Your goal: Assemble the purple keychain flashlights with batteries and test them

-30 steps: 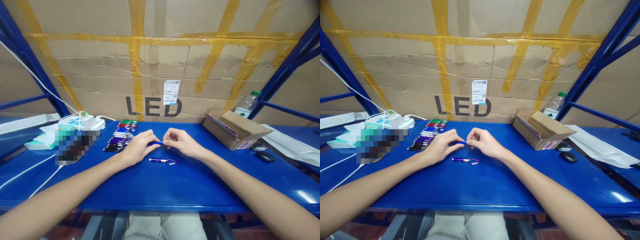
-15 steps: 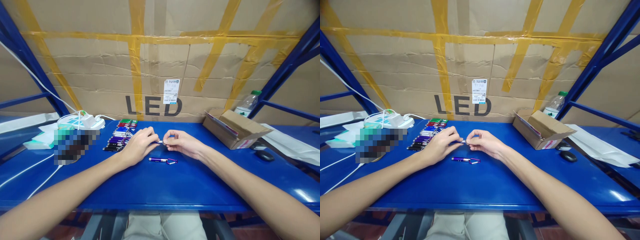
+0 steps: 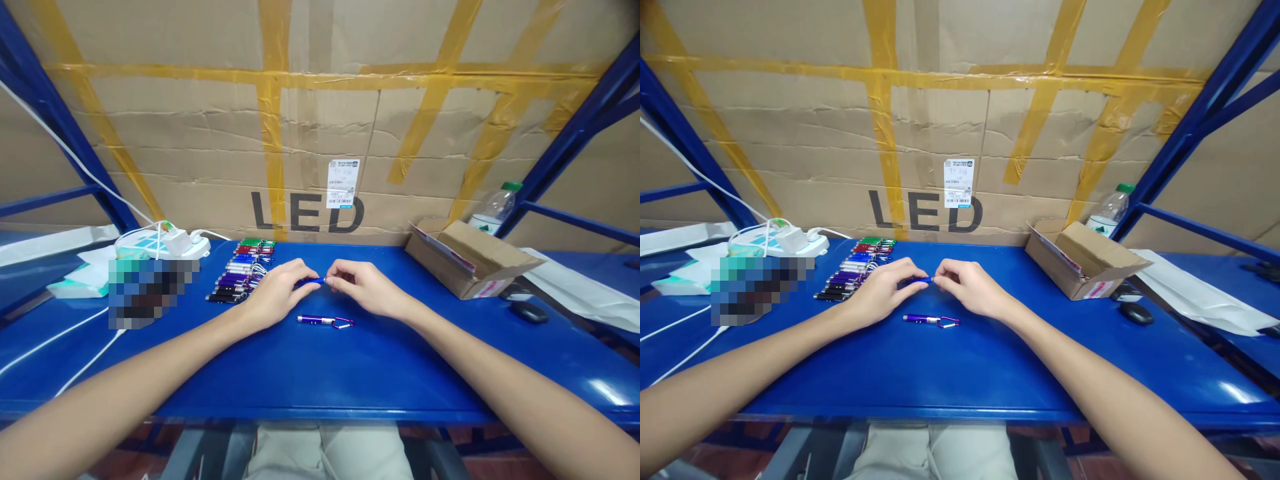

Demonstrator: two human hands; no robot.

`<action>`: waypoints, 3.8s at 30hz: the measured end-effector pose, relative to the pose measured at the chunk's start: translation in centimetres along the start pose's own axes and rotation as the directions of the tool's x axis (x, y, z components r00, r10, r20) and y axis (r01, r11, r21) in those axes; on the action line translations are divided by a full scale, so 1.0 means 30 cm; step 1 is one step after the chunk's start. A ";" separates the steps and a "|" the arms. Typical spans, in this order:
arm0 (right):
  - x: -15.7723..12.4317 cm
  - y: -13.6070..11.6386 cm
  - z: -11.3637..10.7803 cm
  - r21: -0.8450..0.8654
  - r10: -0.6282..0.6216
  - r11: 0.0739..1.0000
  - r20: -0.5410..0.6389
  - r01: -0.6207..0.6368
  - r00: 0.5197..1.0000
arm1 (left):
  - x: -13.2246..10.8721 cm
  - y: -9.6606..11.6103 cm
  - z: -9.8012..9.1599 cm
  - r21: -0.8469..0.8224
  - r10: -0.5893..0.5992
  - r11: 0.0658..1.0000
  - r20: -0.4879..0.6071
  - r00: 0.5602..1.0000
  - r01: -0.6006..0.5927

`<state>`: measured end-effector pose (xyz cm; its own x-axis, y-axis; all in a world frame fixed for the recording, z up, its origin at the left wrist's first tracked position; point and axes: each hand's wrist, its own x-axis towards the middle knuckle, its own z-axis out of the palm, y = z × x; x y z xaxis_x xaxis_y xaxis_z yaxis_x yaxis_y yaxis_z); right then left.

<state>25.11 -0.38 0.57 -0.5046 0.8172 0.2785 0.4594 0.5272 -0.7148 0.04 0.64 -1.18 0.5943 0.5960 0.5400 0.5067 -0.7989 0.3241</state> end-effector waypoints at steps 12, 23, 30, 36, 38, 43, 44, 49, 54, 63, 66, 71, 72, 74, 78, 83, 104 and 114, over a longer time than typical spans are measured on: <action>0.005 0.003 -0.008 0.322 0.135 0.926 0.212 -0.199 0.968 | -0.007 0.016 -0.022 0.207 0.187 0.957 0.098 0.977 -0.204; 0.016 0.010 -0.010 0.540 0.259 0.742 0.316 -0.397 0.913 | -0.007 0.031 -0.022 0.398 0.340 0.854 0.060 0.939 -0.335; 0.019 0.011 -0.071 0.361 0.179 0.904 0.169 -0.229 0.969 | -0.008 0.041 -0.010 0.212 0.176 0.963 -0.034 0.984 -0.165; 0.030 0.115 -0.109 -0.429 0.113 0.893 -0.076 -0.135 0.991 | -0.006 0.026 -0.004 0.144 0.104 0.984 -0.015 0.994 -0.101; 0.032 0.147 -0.107 -0.479 0.098 0.872 -0.037 -0.104 0.994 | -0.005 0.023 -0.005 0.139 0.085 0.987 -0.003 0.996 -0.084; 0.032 0.192 -0.101 -0.427 0.104 0.902 0.069 -0.065 0.992 | -0.005 0.025 -0.004 0.143 0.069 0.987 0.030 0.997 -0.073; 0.032 0.195 -0.100 -0.419 0.106 0.905 0.073 -0.066 0.992 | -0.006 0.025 -0.003 0.145 0.070 0.987 0.035 0.997 -0.075; 0.023 0.176 -0.082 -0.454 0.030 0.891 0.074 0.007 0.997 | -0.009 0.024 0.005 0.152 0.081 0.984 0.061 0.995 -0.089; 0.013 0.142 -0.053 -0.547 -0.081 0.829 0.092 0.118 0.992 | -0.010 0.020 0.006 0.153 0.060 0.986 0.075 0.995 -0.071; 0.023 0.134 -0.053 -0.290 -0.056 0.956 0.005 0.055 0.998 | -0.010 0.022 0.002 0.153 0.068 0.985 0.073 0.995 -0.078; 0.023 0.112 -0.052 -0.268 -0.064 0.961 0.005 0.063 0.998 | -0.010 0.024 0.001 0.155 0.062 0.985 0.075 0.995 -0.073; 0.023 0.099 -0.052 -0.160 -0.065 0.985 0.013 0.066 0.998 | -0.011 0.021 0.002 0.153 0.064 0.985 0.079 0.995 -0.076; 0.024 0.101 -0.051 -0.130 -0.063 0.989 0.025 0.066 0.998 | -0.011 0.019 0.003 0.156 0.066 0.985 0.078 0.995 -0.078; 0.025 0.102 -0.048 -0.112 -0.064 0.991 0.054 0.069 0.996 | -0.010 0.017 0.004 0.163 0.069 0.983 0.078 0.995 -0.081; 0.024 0.081 -0.046 -0.163 -0.113 0.978 0.118 0.132 0.987 | -0.009 0.014 0.002 0.159 0.075 0.983 0.084 0.994 -0.087; 0.019 0.045 -0.048 -0.130 -0.154 0.977 0.120 0.169 0.981 | -0.010 0.017 0.000 0.145 0.072 0.986 0.081 0.994 -0.084; 0.009 0.026 -0.048 -0.120 -0.210 0.970 0.035 0.213 0.977 | -0.009 0.023 0.003 0.107 0.068 0.992 0.040 0.997 -0.072; 0.011 0.014 -0.049 -0.149 -0.263 0.955 -0.014 0.258 0.965 | 0.009 0.032 0.000 -0.187 -0.100 0.978 -0.022 0.995 0.095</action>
<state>26.21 0.45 1.29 -0.5977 0.6530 0.4652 0.4170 0.7488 -0.5152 0.69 0.02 -0.73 0.5263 0.6712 0.5220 0.4351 -0.7400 0.5129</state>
